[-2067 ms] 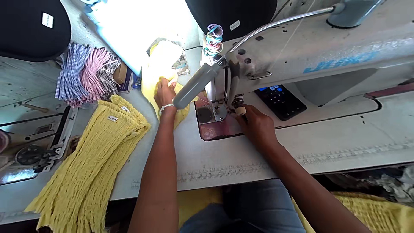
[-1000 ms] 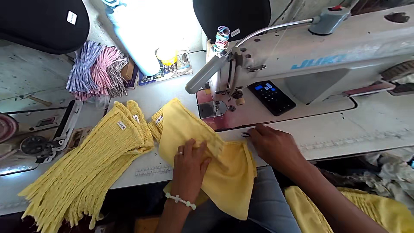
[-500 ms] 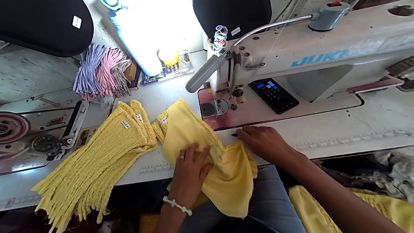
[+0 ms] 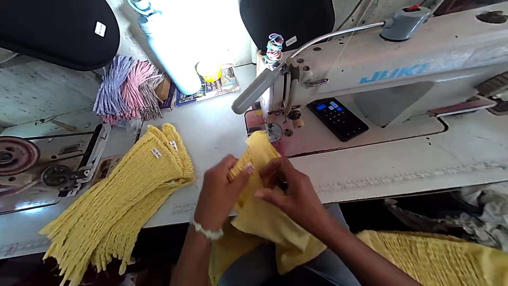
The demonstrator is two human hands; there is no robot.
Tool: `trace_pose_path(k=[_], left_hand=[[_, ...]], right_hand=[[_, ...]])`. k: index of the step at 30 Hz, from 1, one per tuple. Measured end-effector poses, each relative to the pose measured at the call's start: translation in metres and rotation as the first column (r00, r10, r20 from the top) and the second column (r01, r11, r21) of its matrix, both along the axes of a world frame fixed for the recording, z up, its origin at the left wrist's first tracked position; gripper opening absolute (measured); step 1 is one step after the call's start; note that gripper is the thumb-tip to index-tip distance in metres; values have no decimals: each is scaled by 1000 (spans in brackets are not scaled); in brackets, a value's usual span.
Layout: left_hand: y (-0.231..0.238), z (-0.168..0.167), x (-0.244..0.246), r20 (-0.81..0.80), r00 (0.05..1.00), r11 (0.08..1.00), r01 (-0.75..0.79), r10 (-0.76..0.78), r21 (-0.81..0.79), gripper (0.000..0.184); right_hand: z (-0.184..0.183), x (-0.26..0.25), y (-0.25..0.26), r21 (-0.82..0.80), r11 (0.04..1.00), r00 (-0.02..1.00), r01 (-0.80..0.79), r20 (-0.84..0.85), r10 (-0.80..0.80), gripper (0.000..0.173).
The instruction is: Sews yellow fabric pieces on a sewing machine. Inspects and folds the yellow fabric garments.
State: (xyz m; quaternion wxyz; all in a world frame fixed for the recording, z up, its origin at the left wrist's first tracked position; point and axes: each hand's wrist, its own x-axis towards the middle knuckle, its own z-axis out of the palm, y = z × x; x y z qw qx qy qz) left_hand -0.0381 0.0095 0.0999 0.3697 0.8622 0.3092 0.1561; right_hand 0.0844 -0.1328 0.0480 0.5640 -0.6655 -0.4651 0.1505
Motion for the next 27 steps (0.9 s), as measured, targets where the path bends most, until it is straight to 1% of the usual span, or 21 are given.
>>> trace_pose_path(k=[1,2,3,5,6,7,8,10,12,14,15,17,18,19,20,21,22,23,24,27], left_hand=[[-15,2,-7,85,996,998,24,-19,-64,25],[-23,3,-16,162,987,995,36,-21,-93,22],[-25,4,-25,225,974,993,45,-19,-108,19],[-24,9,-48,298,954,988,85,-44,-129,14],[-23,11,-58,320,946,988,99,-57,-115,13],[-21,12,-69,335,940,991,101,-66,-89,13],[-18,14,-79,349,935,994,92,-66,-59,13],[-10,18,-101,376,925,997,66,-44,-46,10],[-6,23,-117,397,917,996,58,-27,-67,14],[-9,25,-120,376,925,994,86,-56,-63,18],[-13,23,-115,363,928,991,117,-84,-68,23],[-24,15,-97,365,922,980,174,-127,-99,29],[-29,10,-87,377,917,974,188,-128,-127,30],[-33,6,-79,391,911,967,205,-130,-154,30],[-37,3,-72,403,905,959,224,-137,-176,27],[-41,2,-66,405,903,954,235,-144,-185,29],[-45,2,-61,396,906,952,241,-152,-186,34],[-48,1,-56,383,910,955,241,-159,-176,37],[-50,0,-51,378,911,961,235,-166,-145,36],[-50,-8,-40,400,893,973,230,-204,-16,30]], right_hand=[[1,-8,6,29,1000,1000,9,13,-9,60],[2,-14,9,53,999,1000,7,28,-9,61],[4,-17,10,74,997,999,-12,42,9,55],[7,-19,5,123,988,996,-88,31,85,31],[8,-17,0,150,981,992,-126,-5,128,20],[9,-12,-7,167,972,982,-166,-57,177,13],[11,-4,-15,182,963,967,-197,-126,222,10],[13,21,-34,193,960,929,-203,-273,251,9],[10,47,-51,196,962,856,-192,-447,262,13],[9,58,-59,137,967,768,-217,-587,255,14],[10,56,-59,77,966,753,-247,-612,242,14],[11,44,-54,-1,957,772,-291,-591,234,9],[12,38,-51,2,955,788,-297,-564,246,11],[14,33,-48,30,951,800,-309,-533,276,20],[15,29,-46,70,942,813,-330,-486,320,33],[14,27,-44,113,929,829,-353,-423,366,48],[14,26,-43,141,918,849,-369,-350,395,62],[14,25,-42,142,921,879,-362,-278,388,66],[14,25,-43,127,933,905,-338,-227,359,60],[13,30,-47,34,968,959,-248,-135,250,21]])
